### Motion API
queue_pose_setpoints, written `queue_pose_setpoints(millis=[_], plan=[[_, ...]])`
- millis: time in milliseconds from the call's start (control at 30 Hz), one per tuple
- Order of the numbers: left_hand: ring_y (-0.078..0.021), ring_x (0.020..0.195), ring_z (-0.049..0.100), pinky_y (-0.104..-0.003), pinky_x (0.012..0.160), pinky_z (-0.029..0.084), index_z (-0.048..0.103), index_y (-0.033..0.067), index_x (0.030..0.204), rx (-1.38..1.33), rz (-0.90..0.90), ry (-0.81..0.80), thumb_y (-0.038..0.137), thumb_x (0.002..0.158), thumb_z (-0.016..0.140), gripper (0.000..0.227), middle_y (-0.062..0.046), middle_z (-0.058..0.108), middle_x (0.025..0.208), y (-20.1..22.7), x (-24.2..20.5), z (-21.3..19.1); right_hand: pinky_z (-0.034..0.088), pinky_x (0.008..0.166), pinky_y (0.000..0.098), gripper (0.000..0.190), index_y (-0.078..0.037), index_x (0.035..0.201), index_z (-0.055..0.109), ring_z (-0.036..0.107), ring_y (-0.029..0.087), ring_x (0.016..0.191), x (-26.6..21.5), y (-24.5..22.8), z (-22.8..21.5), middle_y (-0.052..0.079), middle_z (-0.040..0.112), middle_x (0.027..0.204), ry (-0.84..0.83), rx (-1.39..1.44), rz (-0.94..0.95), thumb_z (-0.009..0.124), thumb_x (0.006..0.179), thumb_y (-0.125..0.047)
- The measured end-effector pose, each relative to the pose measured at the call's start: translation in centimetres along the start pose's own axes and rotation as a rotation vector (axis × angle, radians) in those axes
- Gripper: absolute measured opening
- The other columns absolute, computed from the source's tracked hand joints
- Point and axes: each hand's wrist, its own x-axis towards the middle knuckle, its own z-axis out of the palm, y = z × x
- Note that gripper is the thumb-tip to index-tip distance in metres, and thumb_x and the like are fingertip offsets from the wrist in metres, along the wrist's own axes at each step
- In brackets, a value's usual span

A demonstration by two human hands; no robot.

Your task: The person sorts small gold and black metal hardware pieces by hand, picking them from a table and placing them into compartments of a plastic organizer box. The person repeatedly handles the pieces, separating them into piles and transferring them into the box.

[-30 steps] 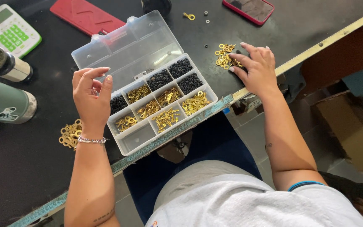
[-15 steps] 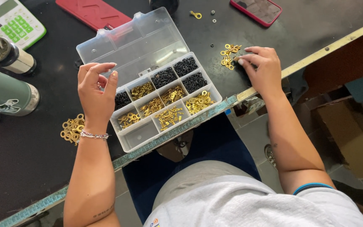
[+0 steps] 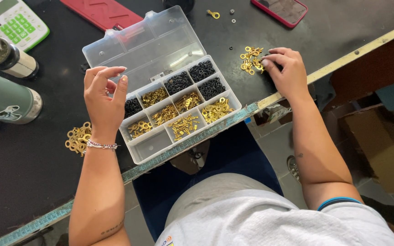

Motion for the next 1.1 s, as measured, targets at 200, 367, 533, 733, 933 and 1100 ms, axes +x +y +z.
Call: queue_pose_setpoints(millis=[200,367,533,733,933,1100], plan=[[-0.0171,0.074,0.058,-0.031,0.07,0.05,0.074,0.0119,0.118,0.03,0.017,-0.035,0.011,0.108,0.068,0.012,-0.009,0.055,0.114,0.3,0.0,-0.2,0.045,0.103,0.0454,0.024,-0.015,0.119,0.078,0.055,0.031,0.118,1.8,-1.6,-0.8,0.007,0.067,0.123,-0.143,-0.006,0.056,0.081,0.097,-0.024],[-0.0146,0.077,0.055,-0.028,0.069,0.051,0.072,0.0121,0.119,0.073,0.005,-0.077,0.014,0.108,0.067,0.012,-0.008,0.053,0.115,0.5,0.0,-0.5,0.042,0.1,0.0444,0.026,-0.011,0.117,0.079,0.049,0.028,0.119,2.9,-2.0,-0.3,0.007,0.064,0.123,-0.223,0.002,0.12,0.083,0.094,-0.022],[-0.0145,0.076,0.056,-0.028,0.071,0.052,0.072,0.0109,0.119,0.074,0.018,-0.079,0.012,0.108,0.067,0.012,-0.009,0.054,0.116,0.5,0.1,-0.5,0.045,0.098,0.0423,0.015,-0.012,0.104,0.073,0.057,0.028,0.118,3.4,-3.0,-0.5,0.007,0.069,0.12,-0.237,0.087,0.147,0.081,0.092,-0.013],[-0.0135,0.076,0.055,-0.028,0.07,0.051,0.073,0.0128,0.119,0.083,0.01,-0.079,0.011,0.107,0.067,0.013,-0.008,0.054,0.115,0.6,0.1,-0.5,0.053,0.09,0.032,0.012,-0.012,0.102,0.07,0.069,0.015,0.096,2.8,-3.7,-0.6,0.003,0.073,0.1,-0.085,0.273,0.207,0.08,0.096,-0.009],[-0.0156,0.075,0.057,-0.029,0.068,0.051,0.073,0.0097,0.118,0.097,0.054,-0.074,0.014,0.11,0.066,0.012,-0.01,0.055,0.115,0.7,0.1,-0.6,0.057,0.076,0.021,0.014,-0.014,0.114,0.076,0.067,0.005,0.083,2.5,-2.5,-0.5,0.0,0.075,0.094,0.01,0.56,0.399,0.077,0.1,-0.012],[-0.0163,0.075,0.055,-0.03,0.071,0.051,0.073,0.0084,0.119,0.089,0.063,-0.072,0.01,0.109,0.067,0.011,-0.011,0.054,0.116,0.6,0.1,-0.6,0.053,0.069,0.0186,0.013,-0.012,0.113,0.074,0.066,0.003,0.078,2.5,-2.3,-0.4,0.004,0.078,0.096,-0.008,0.612,0.45,0.075,0.1,-0.012]])
